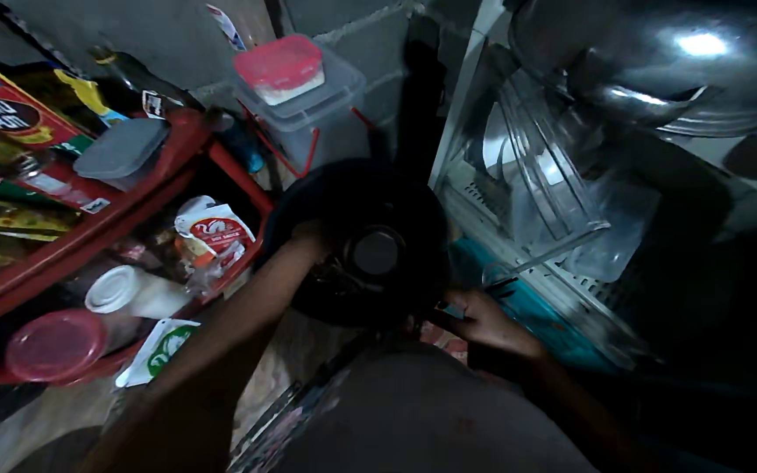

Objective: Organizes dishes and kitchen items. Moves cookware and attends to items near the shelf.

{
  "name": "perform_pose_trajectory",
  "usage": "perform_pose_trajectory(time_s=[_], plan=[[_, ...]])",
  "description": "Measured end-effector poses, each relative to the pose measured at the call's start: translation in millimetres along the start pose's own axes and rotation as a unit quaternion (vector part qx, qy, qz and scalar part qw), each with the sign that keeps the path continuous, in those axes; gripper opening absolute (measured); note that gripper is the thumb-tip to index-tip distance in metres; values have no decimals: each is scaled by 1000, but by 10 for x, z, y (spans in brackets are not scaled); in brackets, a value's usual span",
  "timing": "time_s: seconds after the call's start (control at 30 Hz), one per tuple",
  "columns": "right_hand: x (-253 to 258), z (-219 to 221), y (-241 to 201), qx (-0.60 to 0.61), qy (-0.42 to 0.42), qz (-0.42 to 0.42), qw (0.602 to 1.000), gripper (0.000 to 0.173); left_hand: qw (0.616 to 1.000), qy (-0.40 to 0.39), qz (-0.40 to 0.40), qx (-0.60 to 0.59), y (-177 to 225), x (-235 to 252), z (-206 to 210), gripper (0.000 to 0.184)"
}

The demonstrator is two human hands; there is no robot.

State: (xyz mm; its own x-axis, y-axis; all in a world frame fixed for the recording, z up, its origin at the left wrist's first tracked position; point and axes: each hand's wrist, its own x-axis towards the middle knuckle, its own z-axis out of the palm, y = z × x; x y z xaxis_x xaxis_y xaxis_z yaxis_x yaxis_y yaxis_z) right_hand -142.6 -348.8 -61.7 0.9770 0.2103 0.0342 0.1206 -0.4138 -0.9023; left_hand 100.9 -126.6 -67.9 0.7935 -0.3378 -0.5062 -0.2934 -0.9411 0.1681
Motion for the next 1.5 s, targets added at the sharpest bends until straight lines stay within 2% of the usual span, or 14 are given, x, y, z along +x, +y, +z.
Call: perform_pose_trajectory(time_s=[0.17, 0.3, 0.43, 0.6, 0.77, 0.87, 0.97, 1.0, 1.07, 1.13, 1.2, 1.27, 1.33, 1.5], plan=[[71, -51, 109, -5, 61, -1, 998, 24, 980, -19, 186, 68, -228, -123, 314, 30], [76, -141, 243, -38, 98, 3, 994, 25, 986, -44, 158, 6, -204, -316, 439, 33], [32, -265, 274, -59, 145, 48, 987, 27, 970, -78, 205, 105, -266, -119, 628, 46], [3, -250, 300, -50, 145, 49, 987, 28, 967, -38, 249, 38, -193, -137, 833, 35], [89, -124, 368, -36, 124, 54, 990, 28, 973, -102, 174, -115, 106, -269, 816, 46], [136, -90, 348, -43, 114, 70, 990, 29, 945, -113, 223, -212, 109, -218, 912, 30], [176, -56, 328, -47, 103, 73, 991, 28, 942, -196, 97, -254, 420, -616, 645, 25], [191, -43, 326, -53, 100, 74, 991, 28, 925, -192, 196, -264, 310, -576, 676, 26], [227, -35, 295, -68, 95, 82, 990, 28, 932, -209, 184, -233, 502, -742, 484, 24], [268, -45, 217, -69, 102, 93, 988, 31, 949, -191, 146, -205, 628, -915, 383, 23], [366, -70, 137, -39, 134, 110, 984, 33, 942, -133, 245, -186, 334, -762, 481, 29], [528, -90, 136, 0, 182, 101, 978, 32, 962, -142, 182, -144, 271, -566, 474, 35], [770, -88, 202, 15, 232, 66, 970, 37, 963, -122, 196, -136, 167, -351, 548, 37], [1331, 243, 346, -5, 207, 33, 978, 51, 930, -96, 147, -322, 99, -356, 654, 37]])
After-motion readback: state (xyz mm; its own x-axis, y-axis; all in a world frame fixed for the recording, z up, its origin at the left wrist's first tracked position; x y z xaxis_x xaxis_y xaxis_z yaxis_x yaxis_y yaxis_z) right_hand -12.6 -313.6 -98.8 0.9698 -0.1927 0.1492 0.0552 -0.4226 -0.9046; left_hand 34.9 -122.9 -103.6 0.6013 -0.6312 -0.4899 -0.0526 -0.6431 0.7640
